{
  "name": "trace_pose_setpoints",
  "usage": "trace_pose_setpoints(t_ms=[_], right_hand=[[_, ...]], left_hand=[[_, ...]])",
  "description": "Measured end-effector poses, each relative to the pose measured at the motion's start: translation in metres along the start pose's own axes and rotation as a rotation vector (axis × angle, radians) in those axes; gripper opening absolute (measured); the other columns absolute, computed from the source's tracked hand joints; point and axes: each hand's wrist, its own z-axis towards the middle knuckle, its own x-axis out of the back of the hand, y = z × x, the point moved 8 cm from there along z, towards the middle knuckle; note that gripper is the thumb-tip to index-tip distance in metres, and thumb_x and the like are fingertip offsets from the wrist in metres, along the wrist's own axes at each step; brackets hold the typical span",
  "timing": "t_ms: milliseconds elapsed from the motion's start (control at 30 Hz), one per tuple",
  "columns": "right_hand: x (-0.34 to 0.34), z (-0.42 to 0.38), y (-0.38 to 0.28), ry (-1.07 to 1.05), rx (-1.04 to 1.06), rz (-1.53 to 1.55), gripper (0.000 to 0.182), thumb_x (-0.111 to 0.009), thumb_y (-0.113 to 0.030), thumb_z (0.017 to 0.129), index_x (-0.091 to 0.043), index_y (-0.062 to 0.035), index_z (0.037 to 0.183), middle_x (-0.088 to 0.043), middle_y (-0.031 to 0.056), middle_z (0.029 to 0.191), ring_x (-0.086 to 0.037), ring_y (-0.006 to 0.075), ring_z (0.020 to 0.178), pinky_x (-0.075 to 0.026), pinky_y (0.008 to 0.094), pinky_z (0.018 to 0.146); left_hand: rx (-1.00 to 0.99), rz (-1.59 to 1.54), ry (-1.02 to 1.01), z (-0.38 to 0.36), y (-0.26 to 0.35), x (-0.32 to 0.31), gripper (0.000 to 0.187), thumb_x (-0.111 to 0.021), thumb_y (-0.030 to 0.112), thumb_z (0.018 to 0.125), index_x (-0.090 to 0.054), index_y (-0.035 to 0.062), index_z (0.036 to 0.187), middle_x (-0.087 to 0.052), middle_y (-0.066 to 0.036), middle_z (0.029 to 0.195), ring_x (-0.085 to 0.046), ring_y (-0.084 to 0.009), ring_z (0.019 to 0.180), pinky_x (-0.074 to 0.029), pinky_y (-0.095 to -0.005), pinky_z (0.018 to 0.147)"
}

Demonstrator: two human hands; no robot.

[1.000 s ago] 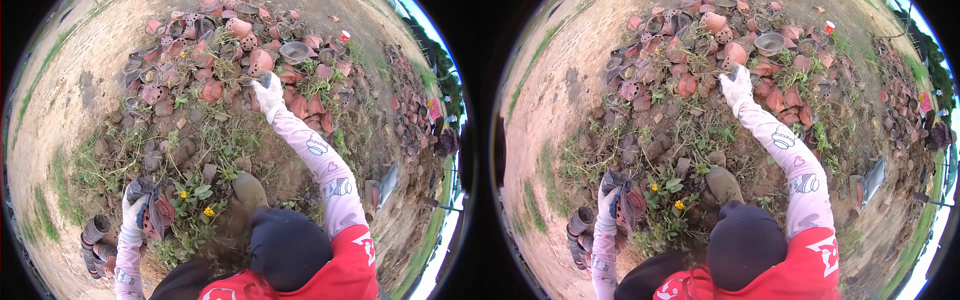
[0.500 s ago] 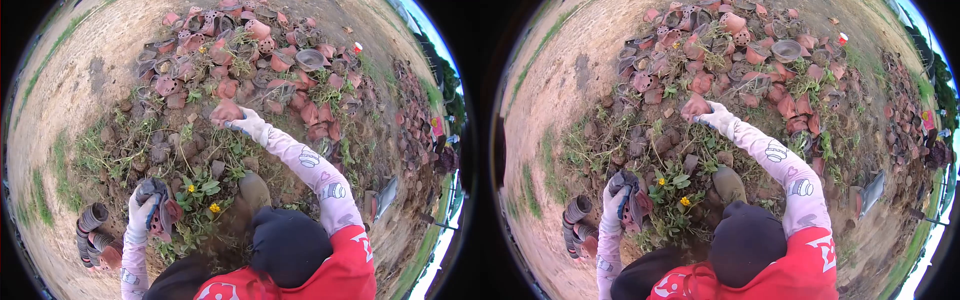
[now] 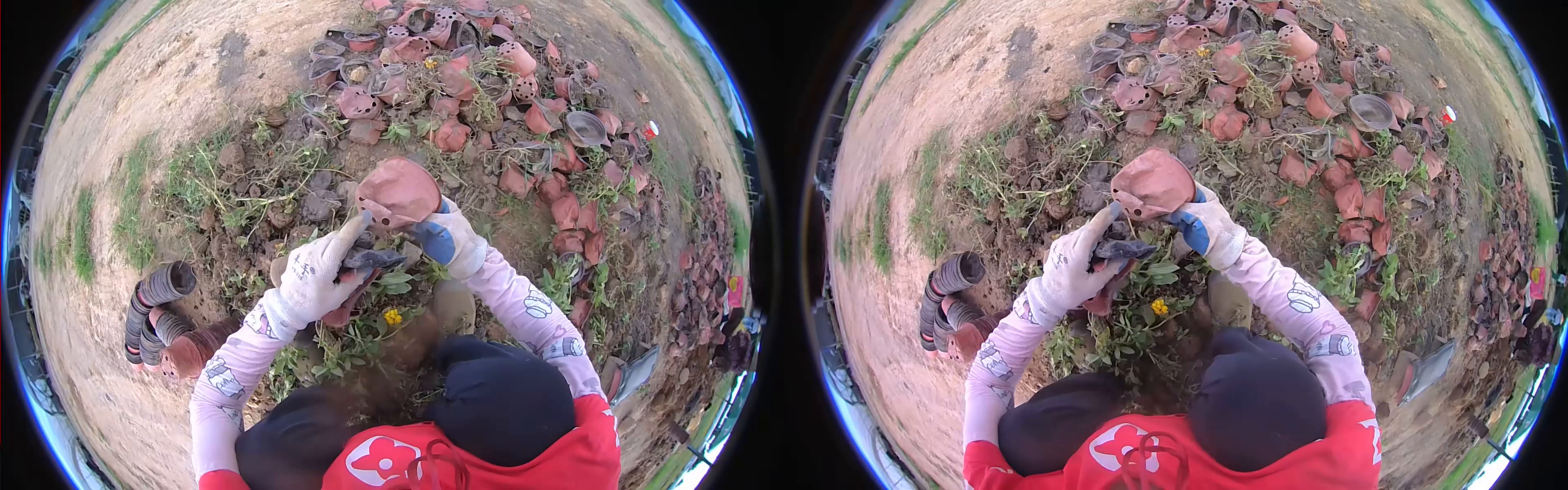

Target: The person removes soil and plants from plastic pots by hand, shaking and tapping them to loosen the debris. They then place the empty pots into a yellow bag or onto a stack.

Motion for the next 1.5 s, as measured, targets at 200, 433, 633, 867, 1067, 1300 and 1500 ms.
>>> trace_pose_setpoints(t_ms=[200, 433, 633, 867, 1067, 1300, 1500], right_hand=[[-0.054, -0.014, 0.007, -0.129, -0.149, 0.047, 0.048, -0.061, -0.007, 0.082, -0.045, -0.0001, 0.127, -0.059, 0.0072, 0.113, -0.058, 0.0156, 0.101, -0.048, 0.0292, 0.086], [-0.094, -0.03, -0.008, -0.375, 0.332, -1.045, 0.058, -0.069, -0.03, 0.08, -0.047, -0.002, 0.125, -0.049, 0.0167, 0.122, -0.051, 0.0213, 0.109, -0.042, 0.0351, 0.09], [-0.094, -0.019, 0.007, -0.127, -0.14, -0.755, 0.037, -0.058, -0.029, 0.088, -0.055, 0.0007, 0.11, -0.062, 0.0059, 0.083, -0.056, 0.0116, 0.079, -0.045, 0.0273, 0.074], [-0.032, -0.003, -0.019, 0.171, 0.042, -0.25, 0.036, -0.063, -0.01, 0.084, -0.053, 0.0016, 0.116, -0.062, 0.0051, 0.1, -0.059, 0.0114, 0.087, -0.046, 0.0247, 0.077], [-0.052, -0.008, 0.012, 0.076, -0.1, -0.148, 0.044, -0.065, 0.002, 0.076, -0.052, 0.0001, 0.118, -0.062, 0.0058, 0.102, -0.059, 0.0126, 0.09, -0.047, 0.0265, 0.082], [-0.056, -0.017, 0.049, -0.097, -0.35, -0.098, 0.042, -0.063, 0.001, 0.076, -0.052, 0.001, 0.117, -0.063, 0.006, 0.1, -0.062, 0.0154, 0.087, -0.049, 0.0283, 0.08], [-0.09, -0.023, 0.033, -0.203, -0.366, 0.147, 0.041, -0.062, -0.013, 0.084, -0.051, 0.0006, 0.121, -0.059, 0.0084, 0.114, -0.057, 0.0168, 0.105, -0.046, 0.0311, 0.089]], left_hand=[[-0.021, 0.082, 0.087, -0.002, -0.024, -0.007, 0.071, -0.069, 0.009, 0.066, -0.042, 0.0078, 0.132, -0.061, -0.015, 0.103, -0.061, -0.0307, 0.086, -0.05, -0.0372, 0.072], [0.028, -0.033, 0.212, -0.022, -0.045, -0.003, 0.065, -0.07, 0.001, 0.061, -0.049, 0.0061, 0.122, -0.061, -0.015, 0.106, -0.061, -0.0336, 0.091, -0.051, -0.0365, 0.076], [-0.052, 0.131, 0.075, -0.024, -0.043, -0.01, 0.072, -0.067, -0.002, 0.056, -0.049, 0.0087, 0.125, -0.061, -0.013, 0.097, -0.061, -0.0315, 0.083, -0.05, -0.0367, 0.072], [0.253, -0.558, 0.224, -0.041, -0.076, 0.007, 0.042, -0.063, -0.004, 0.074, -0.056, 0.0003, 0.115, -0.064, -0.008, 0.1, -0.062, -0.0174, 0.09, -0.048, -0.0286, 0.08], [0.567, -1.18, 0.121, -0.054, -0.09, -0.024, 0.034, -0.064, 0.012, 0.081, -0.056, -0.0008, 0.111, -0.062, -0.004, 0.094, -0.058, -0.0116, 0.084, -0.047, -0.0264, 0.078], [0.673, -1.375, 0.077, -0.084, -0.113, -0.064, 0.018, -0.062, 0.016, 0.084, -0.062, 0.0009, 0.093, -0.063, -0.003, 0.08, -0.055, -0.0082, 0.069, -0.045, -0.0231, 0.064], [0.758, -1.639, 0.193, -0.095, -0.111, -0.067, 0.02, -0.057, 0.014, 0.088, -0.056, 0.0009, 0.104, -0.063, -0.006, 0.092, -0.059, -0.0117, 0.084, -0.048, -0.0227, 0.074]])
